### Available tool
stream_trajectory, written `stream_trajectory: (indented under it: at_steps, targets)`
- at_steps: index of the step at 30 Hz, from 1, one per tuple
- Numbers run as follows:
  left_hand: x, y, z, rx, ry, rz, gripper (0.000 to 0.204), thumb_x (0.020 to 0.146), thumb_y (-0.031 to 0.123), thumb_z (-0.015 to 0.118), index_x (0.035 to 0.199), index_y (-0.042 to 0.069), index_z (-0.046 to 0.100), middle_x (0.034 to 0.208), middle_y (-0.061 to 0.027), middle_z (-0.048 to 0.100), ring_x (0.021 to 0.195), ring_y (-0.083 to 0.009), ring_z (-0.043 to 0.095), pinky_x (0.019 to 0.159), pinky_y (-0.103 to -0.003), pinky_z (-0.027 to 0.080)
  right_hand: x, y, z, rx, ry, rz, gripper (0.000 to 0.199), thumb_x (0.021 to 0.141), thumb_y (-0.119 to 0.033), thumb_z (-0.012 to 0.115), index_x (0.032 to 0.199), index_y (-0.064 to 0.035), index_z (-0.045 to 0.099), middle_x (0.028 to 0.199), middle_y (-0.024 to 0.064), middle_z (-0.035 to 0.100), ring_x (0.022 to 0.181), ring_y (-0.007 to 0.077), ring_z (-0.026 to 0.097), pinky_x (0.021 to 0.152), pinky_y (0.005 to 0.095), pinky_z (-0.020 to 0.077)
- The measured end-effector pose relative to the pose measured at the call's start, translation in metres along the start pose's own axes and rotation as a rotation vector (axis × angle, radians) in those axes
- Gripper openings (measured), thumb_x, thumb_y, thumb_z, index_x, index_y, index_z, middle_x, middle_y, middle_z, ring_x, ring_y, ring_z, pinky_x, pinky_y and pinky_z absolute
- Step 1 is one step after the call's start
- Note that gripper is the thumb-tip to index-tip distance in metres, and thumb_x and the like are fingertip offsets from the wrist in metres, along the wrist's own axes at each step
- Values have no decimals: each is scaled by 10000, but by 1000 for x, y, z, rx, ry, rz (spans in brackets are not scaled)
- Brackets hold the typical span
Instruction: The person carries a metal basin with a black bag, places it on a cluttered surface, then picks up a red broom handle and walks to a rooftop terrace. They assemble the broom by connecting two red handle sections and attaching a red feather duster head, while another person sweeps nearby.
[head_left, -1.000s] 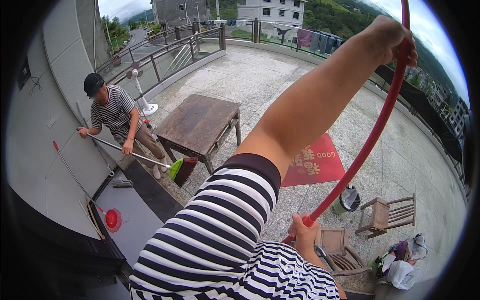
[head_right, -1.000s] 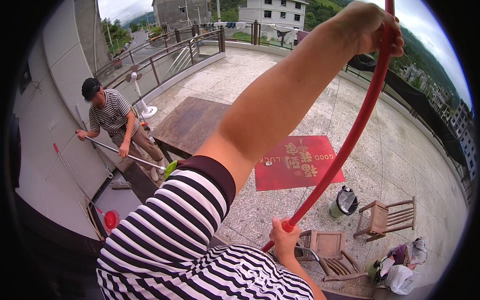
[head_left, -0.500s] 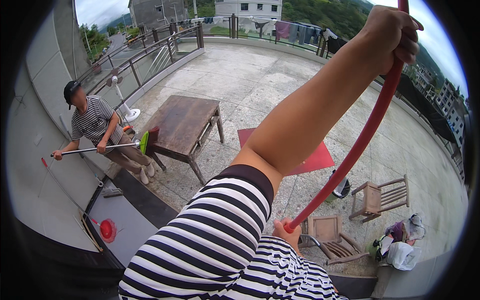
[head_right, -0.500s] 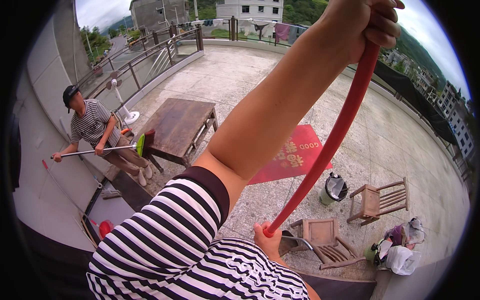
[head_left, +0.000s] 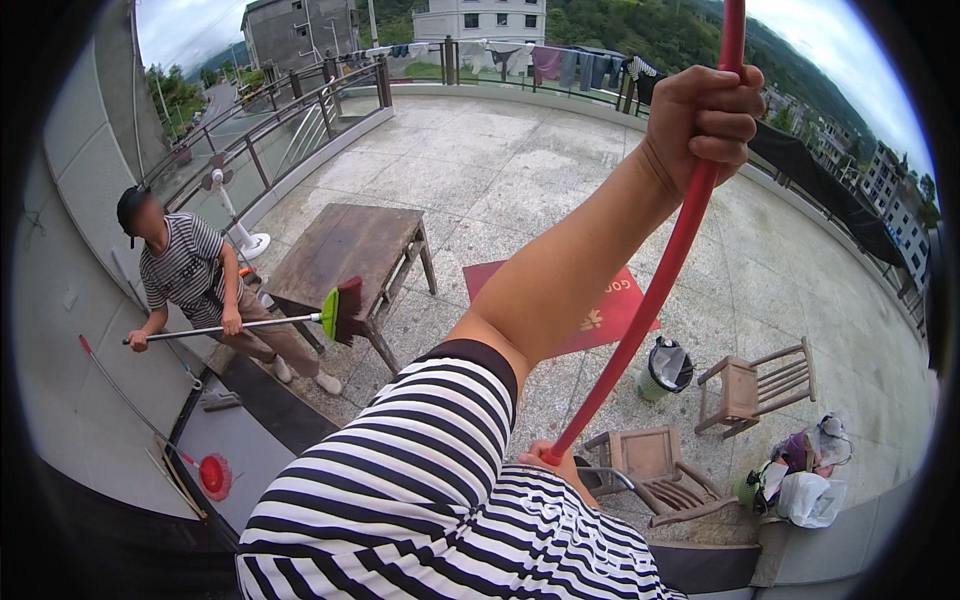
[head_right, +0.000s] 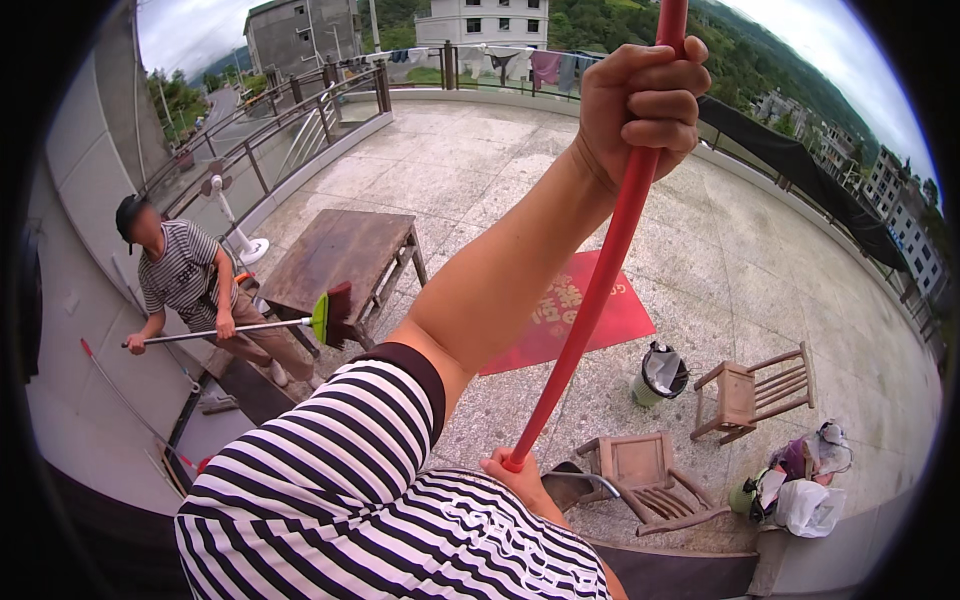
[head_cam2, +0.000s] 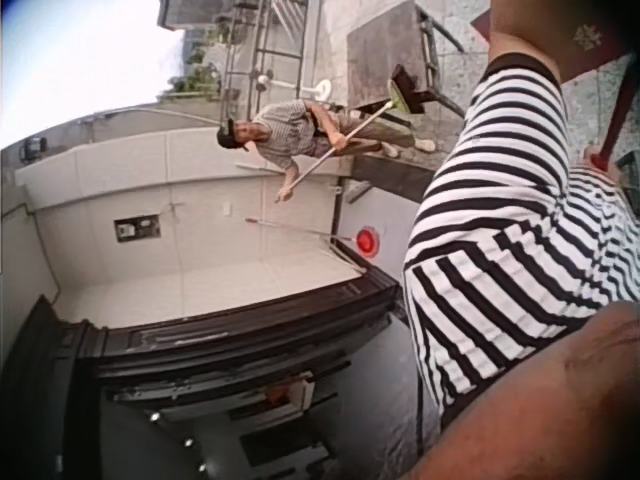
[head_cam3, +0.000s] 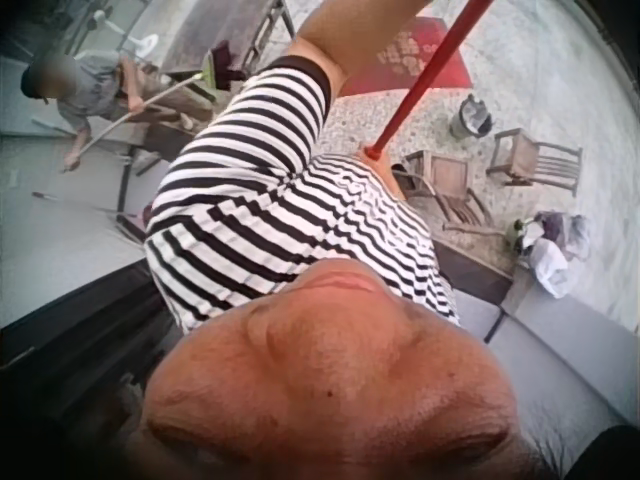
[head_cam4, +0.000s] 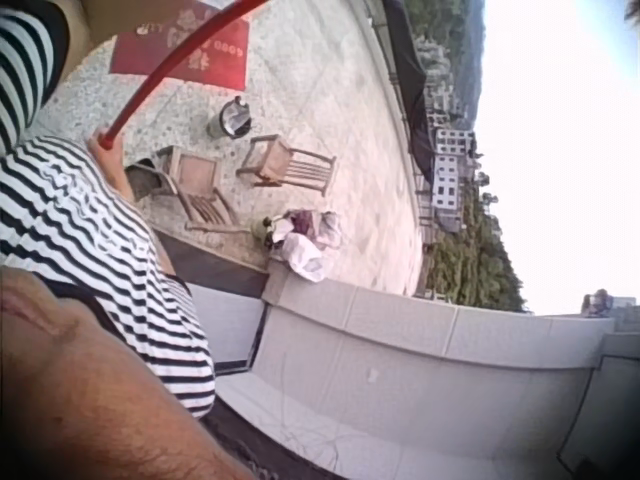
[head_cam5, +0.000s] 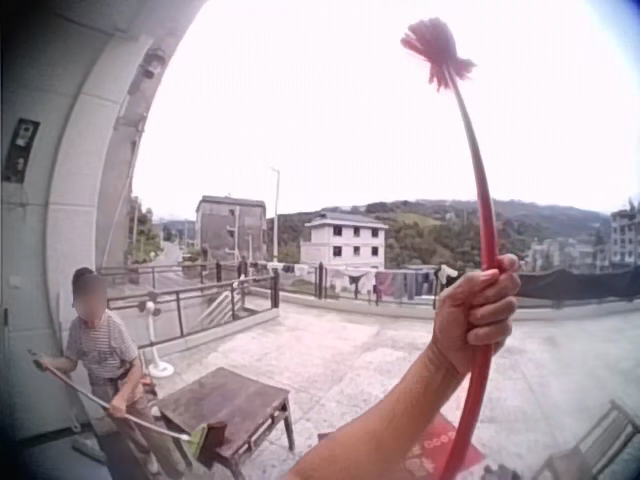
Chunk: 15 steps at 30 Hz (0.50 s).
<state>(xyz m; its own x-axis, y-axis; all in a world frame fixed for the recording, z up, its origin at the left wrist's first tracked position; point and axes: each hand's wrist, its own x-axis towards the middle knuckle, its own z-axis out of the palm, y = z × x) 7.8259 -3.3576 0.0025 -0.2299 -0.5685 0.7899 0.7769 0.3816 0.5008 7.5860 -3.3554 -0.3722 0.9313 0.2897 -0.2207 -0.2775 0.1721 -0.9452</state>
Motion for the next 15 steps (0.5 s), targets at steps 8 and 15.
stream_trajectory:
  at_steps: [8, 15]
  targets:
    - [80, -1, 46, 1534, 1024, -89, 273, 910, 124, 489, 1095, -77, 490, 628, -1, 429, 468, -76, 413, 382, -233, 392, 1, 16, -1, 198, 258, -99, 305, 857, -68, 639, 622, -74, 445, 510, -7, 474, 416, 73, 426, 394, 230, 331]
    - [71, 14, 17, 1001, 622, 191, 135, 901, 161, 526, 893, 28, 507, 606, 8, 441, 441, -69, 385, 347, -222, 290, -14, 1, 10, 140, 301, -109, 320, 847, -76, 659, 612, -72, 442, 491, -1, 466, 404, 79, 429, 388, 230, 331]
